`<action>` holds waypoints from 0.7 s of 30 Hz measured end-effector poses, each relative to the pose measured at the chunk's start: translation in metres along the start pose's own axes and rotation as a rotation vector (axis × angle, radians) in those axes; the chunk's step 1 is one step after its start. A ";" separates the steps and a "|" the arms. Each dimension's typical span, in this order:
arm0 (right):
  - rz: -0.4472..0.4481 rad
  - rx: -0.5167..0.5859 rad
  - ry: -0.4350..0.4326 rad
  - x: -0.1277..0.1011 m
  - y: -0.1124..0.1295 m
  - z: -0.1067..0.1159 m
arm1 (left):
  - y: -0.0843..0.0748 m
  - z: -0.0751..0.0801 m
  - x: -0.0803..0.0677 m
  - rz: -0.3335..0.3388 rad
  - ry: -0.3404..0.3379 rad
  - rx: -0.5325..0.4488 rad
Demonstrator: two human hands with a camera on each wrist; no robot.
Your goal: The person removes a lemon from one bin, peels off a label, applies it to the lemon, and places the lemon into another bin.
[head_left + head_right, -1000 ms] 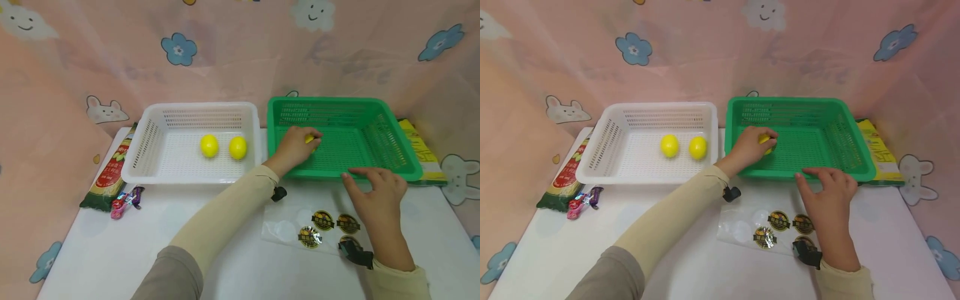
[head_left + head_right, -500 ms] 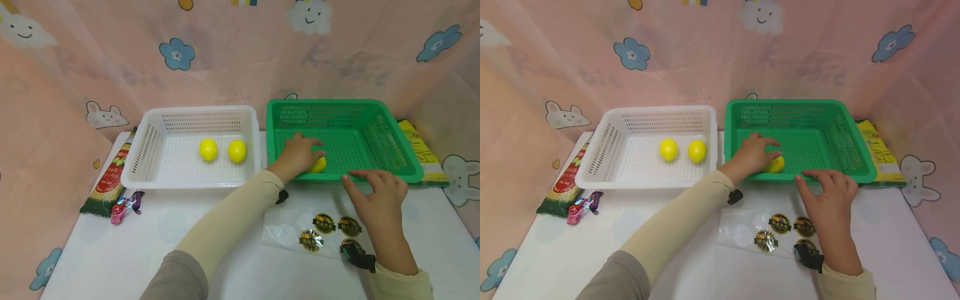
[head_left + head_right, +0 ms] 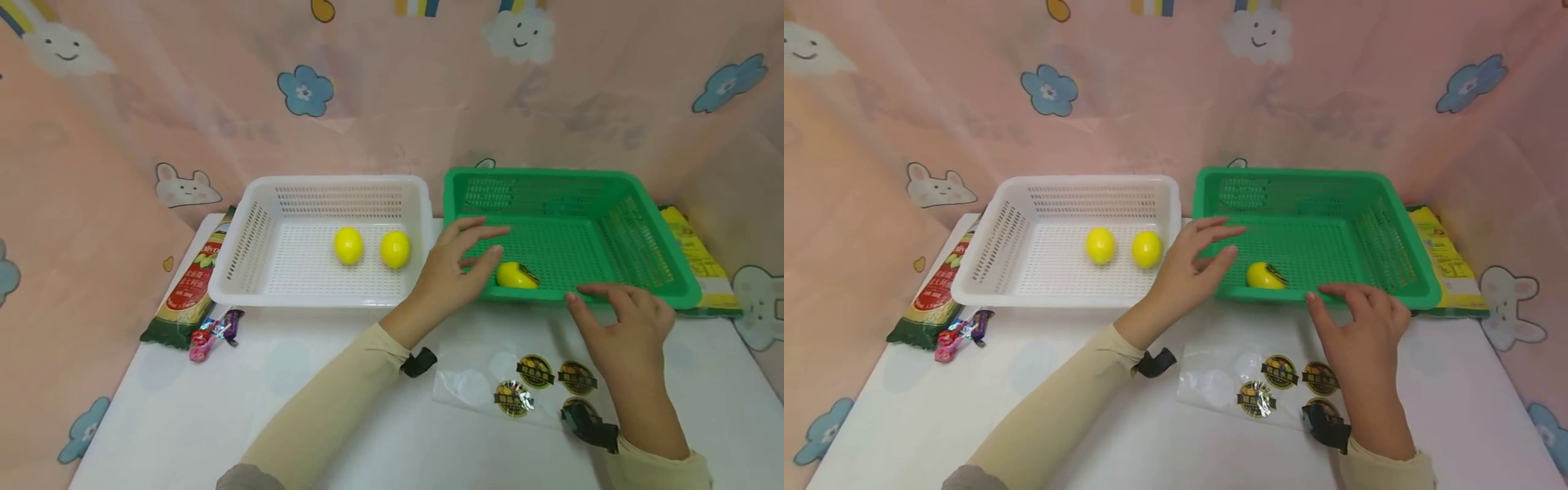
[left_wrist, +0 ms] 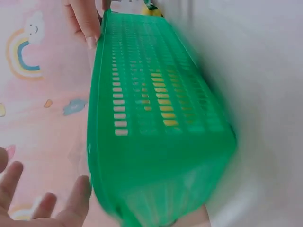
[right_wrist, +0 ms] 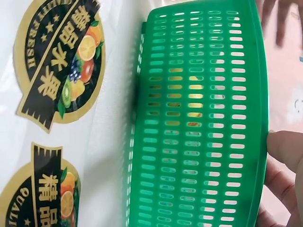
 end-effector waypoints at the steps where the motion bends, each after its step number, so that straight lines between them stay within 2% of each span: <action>1: -0.004 0.004 0.003 -0.001 0.000 0.000 | -0.001 0.005 -0.006 -0.026 -0.018 -0.020; 6: 0.006 0.023 0.008 -0.002 0.000 -0.001 | -0.002 0.028 -0.038 -0.113 -0.117 -0.050; 9: 0.025 0.027 0.000 -0.001 0.002 -0.003 | 0.001 0.043 -0.058 -0.134 -0.196 -0.062; 11: 0.044 0.048 -0.041 0.000 0.005 -0.004 | 0.003 0.053 -0.070 -0.133 -0.243 -0.052; 14: 0.058 0.146 -0.133 -0.005 0.017 -0.007 | 0.007 0.067 -0.085 -0.128 -0.293 -0.023; 17: 0.108 0.288 -0.195 -0.013 0.040 -0.013 | 0.011 0.083 -0.095 -0.114 -0.331 0.013; 21: 0.194 0.500 -0.120 -0.021 0.081 -0.033 | 0.016 0.107 -0.101 -0.081 -0.367 0.058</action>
Point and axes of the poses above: each hand's wrist, its own x-axis towards the middle knuckle, its own z-axis out of the back of the hand, y = z × x, the point moved 5 cm from there along x, towards the middle knuckle, and after that the axes turned 4 degrees about y, right-handed, at the moved point
